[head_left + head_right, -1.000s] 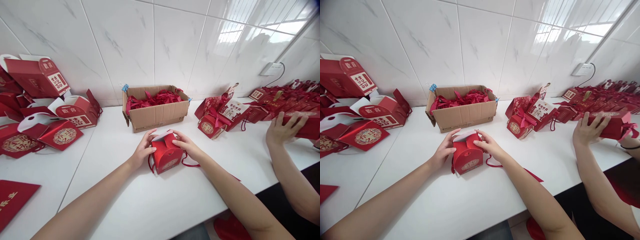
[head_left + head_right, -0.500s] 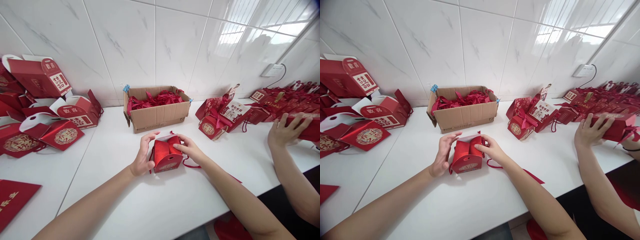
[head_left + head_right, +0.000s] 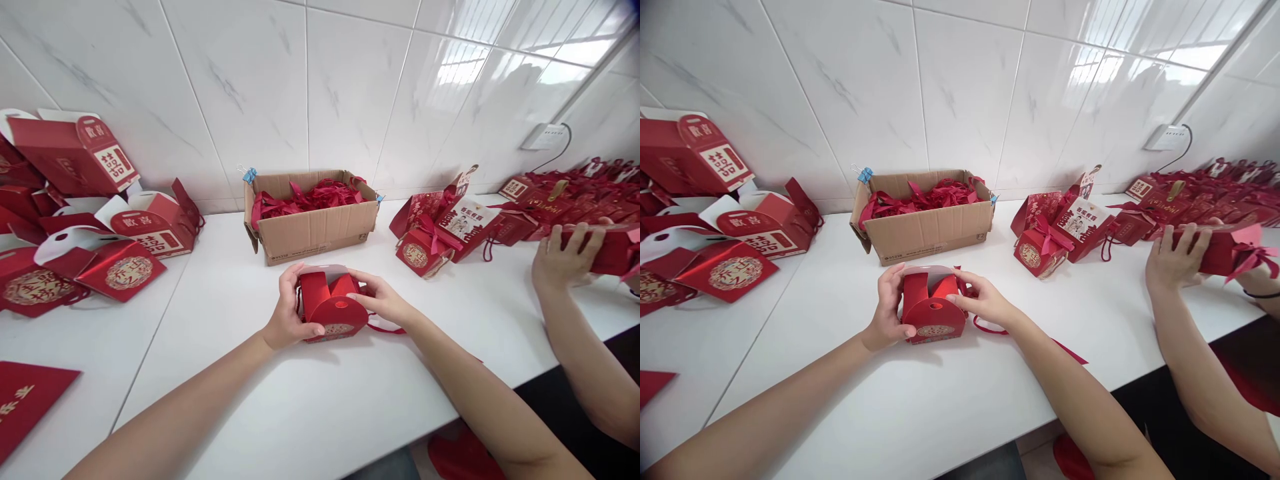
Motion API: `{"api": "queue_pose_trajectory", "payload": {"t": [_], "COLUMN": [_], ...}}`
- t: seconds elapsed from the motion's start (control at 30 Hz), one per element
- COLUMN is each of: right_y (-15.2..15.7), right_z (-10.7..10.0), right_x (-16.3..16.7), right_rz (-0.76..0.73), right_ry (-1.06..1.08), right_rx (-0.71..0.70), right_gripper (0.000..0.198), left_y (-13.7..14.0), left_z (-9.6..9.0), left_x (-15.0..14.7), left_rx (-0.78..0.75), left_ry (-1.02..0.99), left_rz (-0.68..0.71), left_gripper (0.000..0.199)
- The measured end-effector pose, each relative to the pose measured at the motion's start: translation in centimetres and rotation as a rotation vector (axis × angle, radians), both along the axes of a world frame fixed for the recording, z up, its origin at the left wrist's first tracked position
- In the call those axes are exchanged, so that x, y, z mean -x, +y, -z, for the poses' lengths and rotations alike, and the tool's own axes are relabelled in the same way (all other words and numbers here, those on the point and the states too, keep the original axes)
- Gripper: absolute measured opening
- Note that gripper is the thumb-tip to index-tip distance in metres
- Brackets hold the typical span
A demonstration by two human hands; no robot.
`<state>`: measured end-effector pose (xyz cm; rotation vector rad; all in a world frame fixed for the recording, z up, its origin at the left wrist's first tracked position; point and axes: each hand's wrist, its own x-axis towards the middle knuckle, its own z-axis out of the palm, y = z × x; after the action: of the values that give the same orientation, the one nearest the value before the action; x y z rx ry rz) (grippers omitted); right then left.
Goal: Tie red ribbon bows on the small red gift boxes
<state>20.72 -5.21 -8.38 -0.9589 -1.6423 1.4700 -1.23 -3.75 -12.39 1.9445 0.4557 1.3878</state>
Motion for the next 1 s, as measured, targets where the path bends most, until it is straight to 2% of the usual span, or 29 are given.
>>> {"api": "queue_pose_trajectory", "payload": {"t": [0.2, 0.43, 0.57, 0.67, 0.87, 1.0], "right_y": [0.9, 1.0, 0.1, -0.4, -0.5, -0.6], "right_z": [0.3, -0.1, -0.5, -0.3, 0.2, 0.3], "right_x": [-1.0, -1.6, -0.1, 0.7, 0.8, 0.9], "right_rz": [0.226, 0.190, 0.266, 0.246, 0.228, 0.186], "right_ry": [0.075, 0.082, 0.020, -0.010, -0.006, -0.012], "right_rx": [0.024, 0.061, 0.097, 0.076, 0.087, -0.041], "right_gripper": [0.055, 0.054, 0.047, 0.045, 0.059, 0.046], "left_y": [0.3, 0.4, 0.2, 0.2, 0.1, -0.5], "left_z": [-0.7, -1.5, -0.9, -0.6, -1.2, -1.9], "left_x": [1.0, 1.3, 1.1, 1.1, 1.2, 0.8], "left_rx": [0.016, -0.034, -0.090, -0.115, -0.173, -0.143], "left_ry": [0.018, 0.101, 0.091, 0.113, 0.168, 0.185], "left_rz": [0.047, 0.022, 0.045, 0.028, -0.098, -0.180], "left_gripper": [0.096, 0.106, 0.082, 0.068, 0.038, 0.030]}}
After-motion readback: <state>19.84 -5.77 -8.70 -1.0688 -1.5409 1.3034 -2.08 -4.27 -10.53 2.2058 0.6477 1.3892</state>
